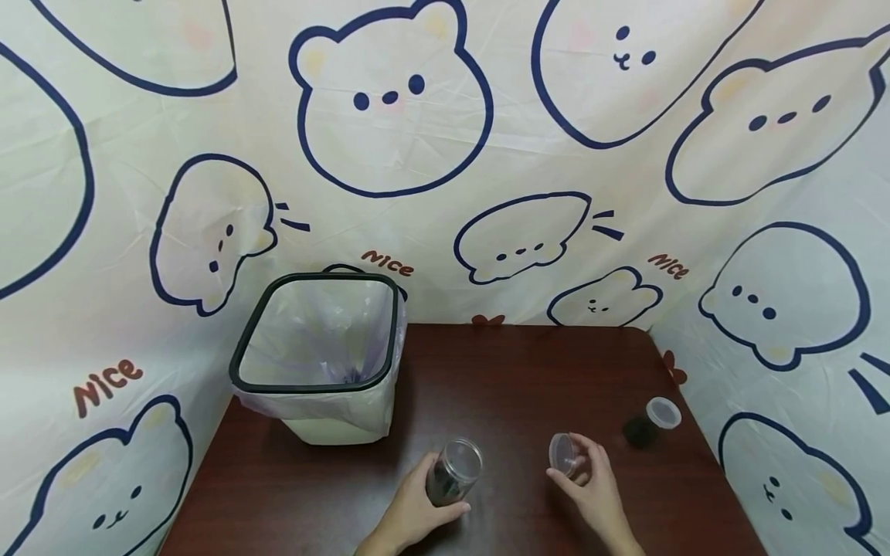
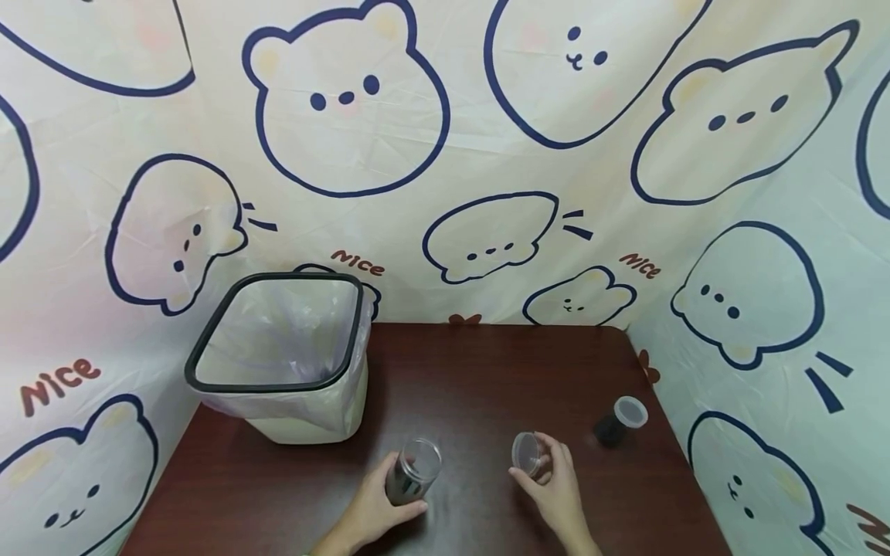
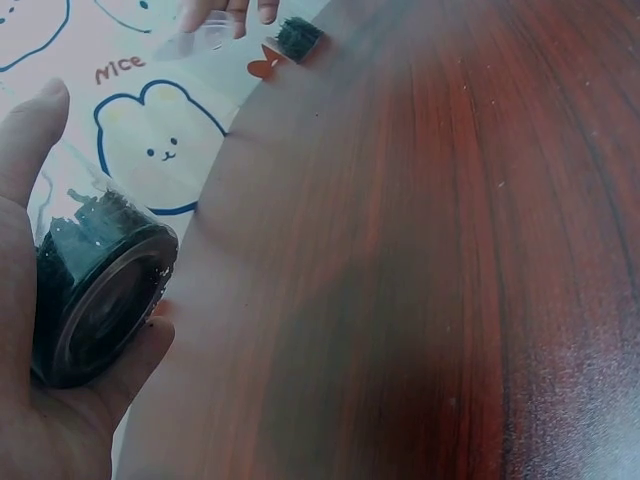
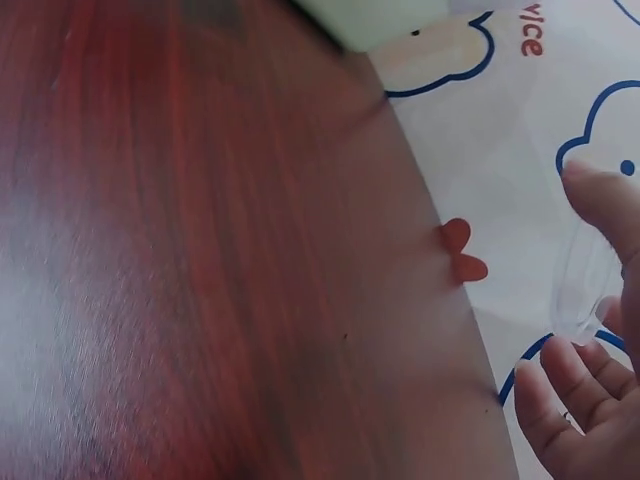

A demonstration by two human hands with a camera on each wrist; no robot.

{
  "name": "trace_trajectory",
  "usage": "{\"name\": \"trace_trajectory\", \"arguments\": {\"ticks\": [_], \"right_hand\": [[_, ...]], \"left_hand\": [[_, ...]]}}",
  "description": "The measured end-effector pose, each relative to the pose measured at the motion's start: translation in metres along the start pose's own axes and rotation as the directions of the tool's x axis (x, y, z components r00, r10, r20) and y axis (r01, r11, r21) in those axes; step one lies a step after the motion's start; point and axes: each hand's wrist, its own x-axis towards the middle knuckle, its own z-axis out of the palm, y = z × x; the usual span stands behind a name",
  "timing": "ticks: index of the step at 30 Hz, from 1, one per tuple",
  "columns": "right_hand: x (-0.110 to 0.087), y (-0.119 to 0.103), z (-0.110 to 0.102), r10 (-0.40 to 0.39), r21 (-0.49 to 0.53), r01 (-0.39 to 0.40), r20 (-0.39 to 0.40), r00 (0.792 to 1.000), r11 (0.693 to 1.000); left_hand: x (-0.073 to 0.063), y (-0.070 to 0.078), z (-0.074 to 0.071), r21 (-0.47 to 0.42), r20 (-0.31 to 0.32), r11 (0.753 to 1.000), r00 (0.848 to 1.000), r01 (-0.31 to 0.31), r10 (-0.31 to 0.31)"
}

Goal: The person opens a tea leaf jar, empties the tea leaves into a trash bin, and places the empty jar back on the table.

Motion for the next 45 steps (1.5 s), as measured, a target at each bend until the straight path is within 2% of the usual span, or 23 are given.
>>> {"name": "trace_trajectory", "arguments": {"ticks": [3,7,12,17,23,36,45], "right_hand": [[0.0,0.005,0.0,-0.034,-0.124,0.033,-0.003,0.999,0.992],[-0.002,0.011,-0.001,-0.089,-0.294,0.084,-0.003,0.996,0.952],[-0.005,0.015,-0.002,-0.083,-0.398,0.087,0.027,0.996,0.913],[-0.005,0.019,-0.004,0.003,-0.443,0.034,0.084,0.996,0.896],[-0.004,0.028,-0.006,0.116,-0.488,-0.034,0.139,0.983,0.872],[-0.009,0.041,-0.002,0.11,-0.518,-0.015,0.153,0.982,0.855],[-0.007,0.046,-0.001,0.18,-0.524,-0.051,0.197,0.964,0.85]], "left_hand": [[0.0,0.0,-0.001,0.005,0.0,1.0,1.0,-0.002,0.002],[0.0,-0.001,-0.001,0.007,-0.003,1.0,1.0,-0.003,0.003],[0.001,-0.002,-0.001,0.015,-0.007,1.0,1.0,-0.007,0.007],[0.0,-0.001,0.0,0.014,-0.016,1.0,1.0,-0.013,0.013],[-0.001,0.0,0.001,0.005,-0.013,1.0,1.0,-0.001,0.001],[-0.001,0.001,0.001,-0.011,0.008,1.0,1.0,0.003,-0.003],[-0.001,-0.001,0.003,0.011,0.005,1.0,1.0,0.007,-0.007]]}}
